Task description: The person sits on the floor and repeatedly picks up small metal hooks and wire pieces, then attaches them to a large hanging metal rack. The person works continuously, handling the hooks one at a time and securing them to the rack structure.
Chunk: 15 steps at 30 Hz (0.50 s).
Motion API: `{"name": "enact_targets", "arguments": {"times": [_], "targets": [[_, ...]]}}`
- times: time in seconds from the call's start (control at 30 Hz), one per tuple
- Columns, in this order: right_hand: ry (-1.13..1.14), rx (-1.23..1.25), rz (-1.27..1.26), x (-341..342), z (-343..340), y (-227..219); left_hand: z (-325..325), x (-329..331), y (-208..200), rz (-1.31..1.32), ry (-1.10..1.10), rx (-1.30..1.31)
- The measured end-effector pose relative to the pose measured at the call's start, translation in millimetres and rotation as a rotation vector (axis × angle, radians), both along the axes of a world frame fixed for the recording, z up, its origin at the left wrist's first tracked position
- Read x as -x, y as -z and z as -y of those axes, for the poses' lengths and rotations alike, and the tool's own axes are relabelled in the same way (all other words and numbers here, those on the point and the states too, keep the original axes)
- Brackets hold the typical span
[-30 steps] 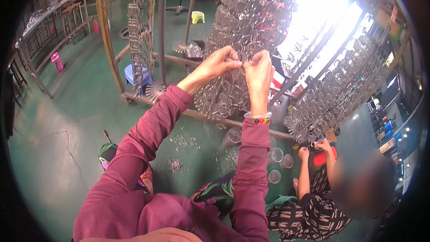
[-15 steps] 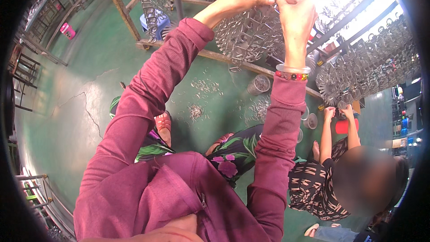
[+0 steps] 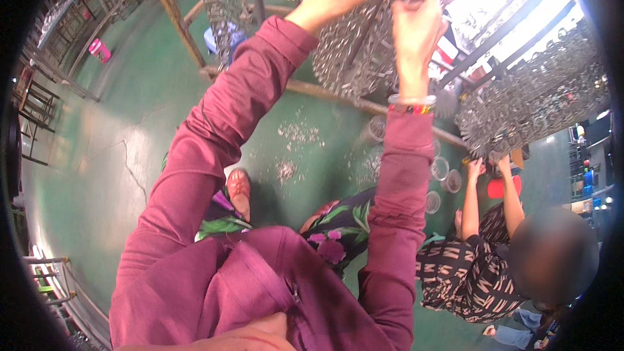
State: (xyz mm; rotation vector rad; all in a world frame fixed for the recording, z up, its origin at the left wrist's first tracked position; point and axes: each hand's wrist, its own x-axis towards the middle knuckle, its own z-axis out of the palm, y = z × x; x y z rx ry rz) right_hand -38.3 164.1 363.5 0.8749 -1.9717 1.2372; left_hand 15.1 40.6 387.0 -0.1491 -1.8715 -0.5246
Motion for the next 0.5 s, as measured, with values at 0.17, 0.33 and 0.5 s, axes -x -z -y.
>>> {"name": "enact_targets", "arguments": {"times": [0.17,0.33,0.5], "targets": [[-0.092,0.098,0.083,-3.6,0.7,-1.8,-1.4,9.8,-13.2,0.109,0.049,-0.094],[-0.216,0.152,0.151,9.9,-12.8,-7.2,-3.3,1.1,-13.2,0.243,0.127,-0.202],[-0.079,0.104,0.087,4.0,-6.0,-49.6,1.7,-2.8,-2.3,0.293,0.187,-0.264]]}}
